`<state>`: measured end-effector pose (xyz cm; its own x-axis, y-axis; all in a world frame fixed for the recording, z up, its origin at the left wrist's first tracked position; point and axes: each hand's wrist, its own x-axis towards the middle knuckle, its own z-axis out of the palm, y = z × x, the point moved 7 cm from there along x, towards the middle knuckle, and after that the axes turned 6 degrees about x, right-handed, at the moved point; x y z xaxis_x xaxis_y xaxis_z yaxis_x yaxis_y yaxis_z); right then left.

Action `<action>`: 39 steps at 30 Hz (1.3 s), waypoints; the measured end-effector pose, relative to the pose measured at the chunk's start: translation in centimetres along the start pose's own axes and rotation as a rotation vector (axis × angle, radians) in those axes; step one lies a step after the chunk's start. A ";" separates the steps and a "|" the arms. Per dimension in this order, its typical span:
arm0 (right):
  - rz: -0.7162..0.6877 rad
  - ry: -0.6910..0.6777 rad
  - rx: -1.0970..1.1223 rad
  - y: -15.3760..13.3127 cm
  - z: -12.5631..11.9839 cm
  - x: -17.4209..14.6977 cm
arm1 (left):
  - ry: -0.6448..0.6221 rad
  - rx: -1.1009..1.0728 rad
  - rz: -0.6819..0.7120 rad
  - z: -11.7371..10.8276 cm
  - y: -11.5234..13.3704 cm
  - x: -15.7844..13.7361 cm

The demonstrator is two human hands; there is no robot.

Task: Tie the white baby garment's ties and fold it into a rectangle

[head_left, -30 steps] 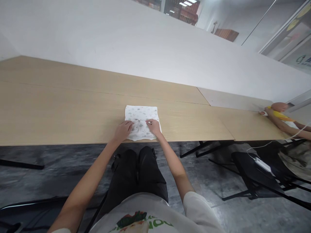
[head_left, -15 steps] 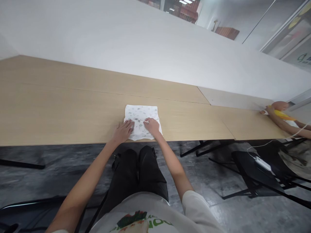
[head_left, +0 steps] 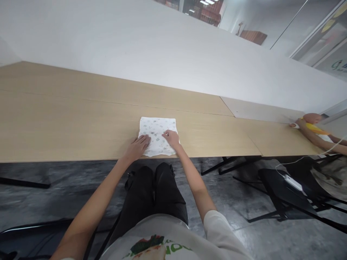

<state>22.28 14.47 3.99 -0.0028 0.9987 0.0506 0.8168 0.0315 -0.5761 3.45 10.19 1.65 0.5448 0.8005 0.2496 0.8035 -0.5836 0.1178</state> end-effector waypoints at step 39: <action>-0.430 0.058 -0.093 2.5 -2.8 -9.4 | -0.013 -0.047 0.113 -1.6 -0.2 -5.0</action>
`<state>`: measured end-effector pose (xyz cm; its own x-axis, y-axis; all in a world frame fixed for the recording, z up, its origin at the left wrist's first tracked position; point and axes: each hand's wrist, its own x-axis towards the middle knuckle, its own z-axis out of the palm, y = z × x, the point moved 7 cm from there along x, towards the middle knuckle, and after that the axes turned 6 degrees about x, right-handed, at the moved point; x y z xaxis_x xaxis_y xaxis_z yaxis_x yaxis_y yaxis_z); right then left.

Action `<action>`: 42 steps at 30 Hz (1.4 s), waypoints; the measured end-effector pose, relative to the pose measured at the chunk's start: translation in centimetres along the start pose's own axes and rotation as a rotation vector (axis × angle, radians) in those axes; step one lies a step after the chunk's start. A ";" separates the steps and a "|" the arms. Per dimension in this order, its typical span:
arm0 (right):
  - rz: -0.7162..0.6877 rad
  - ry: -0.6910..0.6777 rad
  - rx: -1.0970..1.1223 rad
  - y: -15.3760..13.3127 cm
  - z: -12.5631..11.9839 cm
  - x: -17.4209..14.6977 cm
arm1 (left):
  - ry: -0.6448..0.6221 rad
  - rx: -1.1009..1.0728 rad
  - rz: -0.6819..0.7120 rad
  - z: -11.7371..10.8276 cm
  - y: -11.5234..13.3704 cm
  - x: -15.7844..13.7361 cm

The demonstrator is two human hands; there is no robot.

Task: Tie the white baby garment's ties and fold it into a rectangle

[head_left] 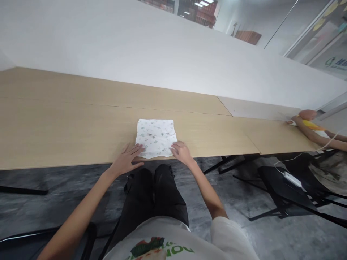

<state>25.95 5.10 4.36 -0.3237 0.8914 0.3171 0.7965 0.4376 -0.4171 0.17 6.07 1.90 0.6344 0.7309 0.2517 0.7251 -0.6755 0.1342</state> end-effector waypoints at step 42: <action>0.532 0.116 0.022 6.2 0.0 8.0 | 0.195 -0.309 -0.696 0.1 -6.3 7.2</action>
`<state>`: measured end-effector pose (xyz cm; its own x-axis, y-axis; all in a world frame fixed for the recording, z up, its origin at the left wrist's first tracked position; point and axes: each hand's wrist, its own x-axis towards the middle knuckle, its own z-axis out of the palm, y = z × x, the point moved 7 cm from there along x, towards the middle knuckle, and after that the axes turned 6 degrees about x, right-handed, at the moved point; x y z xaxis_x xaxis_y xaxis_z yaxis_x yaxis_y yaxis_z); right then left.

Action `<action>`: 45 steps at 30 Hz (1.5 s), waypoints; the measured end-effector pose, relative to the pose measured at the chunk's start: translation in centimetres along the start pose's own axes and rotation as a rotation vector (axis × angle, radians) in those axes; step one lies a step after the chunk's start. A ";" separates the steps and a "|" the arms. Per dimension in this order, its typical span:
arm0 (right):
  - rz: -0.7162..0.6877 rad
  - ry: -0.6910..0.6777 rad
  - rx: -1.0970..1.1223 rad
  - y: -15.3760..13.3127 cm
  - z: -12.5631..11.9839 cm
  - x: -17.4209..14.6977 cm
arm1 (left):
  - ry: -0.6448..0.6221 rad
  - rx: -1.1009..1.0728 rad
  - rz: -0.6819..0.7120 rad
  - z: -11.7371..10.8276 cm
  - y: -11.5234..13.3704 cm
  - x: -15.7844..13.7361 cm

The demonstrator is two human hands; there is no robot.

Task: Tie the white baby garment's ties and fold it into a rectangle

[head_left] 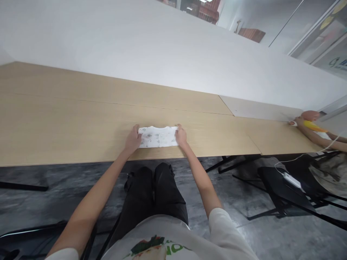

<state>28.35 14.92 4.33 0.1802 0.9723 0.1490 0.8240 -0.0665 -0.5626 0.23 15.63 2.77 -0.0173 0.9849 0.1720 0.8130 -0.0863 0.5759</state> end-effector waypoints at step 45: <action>-0.193 -0.174 -0.163 0.1 2.4 -2.4 | -0.048 0.418 0.286 2.8 1.8 -1.9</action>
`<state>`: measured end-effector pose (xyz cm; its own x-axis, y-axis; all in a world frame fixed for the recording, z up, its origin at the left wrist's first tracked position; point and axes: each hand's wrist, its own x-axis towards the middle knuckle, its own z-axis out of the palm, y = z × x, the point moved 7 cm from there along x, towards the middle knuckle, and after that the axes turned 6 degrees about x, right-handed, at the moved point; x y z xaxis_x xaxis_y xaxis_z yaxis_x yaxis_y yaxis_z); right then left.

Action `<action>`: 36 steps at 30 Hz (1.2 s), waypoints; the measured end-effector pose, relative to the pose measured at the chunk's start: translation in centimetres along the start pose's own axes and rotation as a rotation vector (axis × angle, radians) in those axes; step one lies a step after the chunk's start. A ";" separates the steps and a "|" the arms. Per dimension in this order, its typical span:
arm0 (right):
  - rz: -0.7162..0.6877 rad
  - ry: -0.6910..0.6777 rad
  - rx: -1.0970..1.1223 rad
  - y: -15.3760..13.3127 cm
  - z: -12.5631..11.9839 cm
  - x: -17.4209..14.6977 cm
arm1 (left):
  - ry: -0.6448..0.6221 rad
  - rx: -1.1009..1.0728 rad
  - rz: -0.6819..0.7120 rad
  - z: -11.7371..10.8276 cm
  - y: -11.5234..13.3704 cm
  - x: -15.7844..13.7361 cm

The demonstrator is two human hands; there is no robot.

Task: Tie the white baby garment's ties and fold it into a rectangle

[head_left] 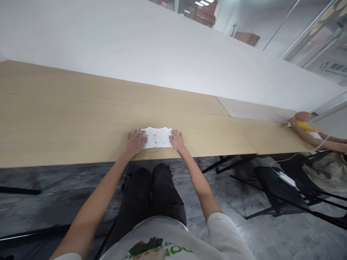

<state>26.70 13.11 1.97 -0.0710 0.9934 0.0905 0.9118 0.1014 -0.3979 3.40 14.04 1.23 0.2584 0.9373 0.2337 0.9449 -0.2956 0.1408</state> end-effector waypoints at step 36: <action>0.173 0.598 0.198 7.8 -5.1 -10.6 | 0.187 -0.043 -0.226 -3.4 -6.8 -7.6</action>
<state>36.64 3.07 2.53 0.3596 0.8006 0.4793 0.7942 0.0070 -0.6076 -5.71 8.26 1.77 -0.0029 0.9314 0.3641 0.9637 -0.0946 0.2496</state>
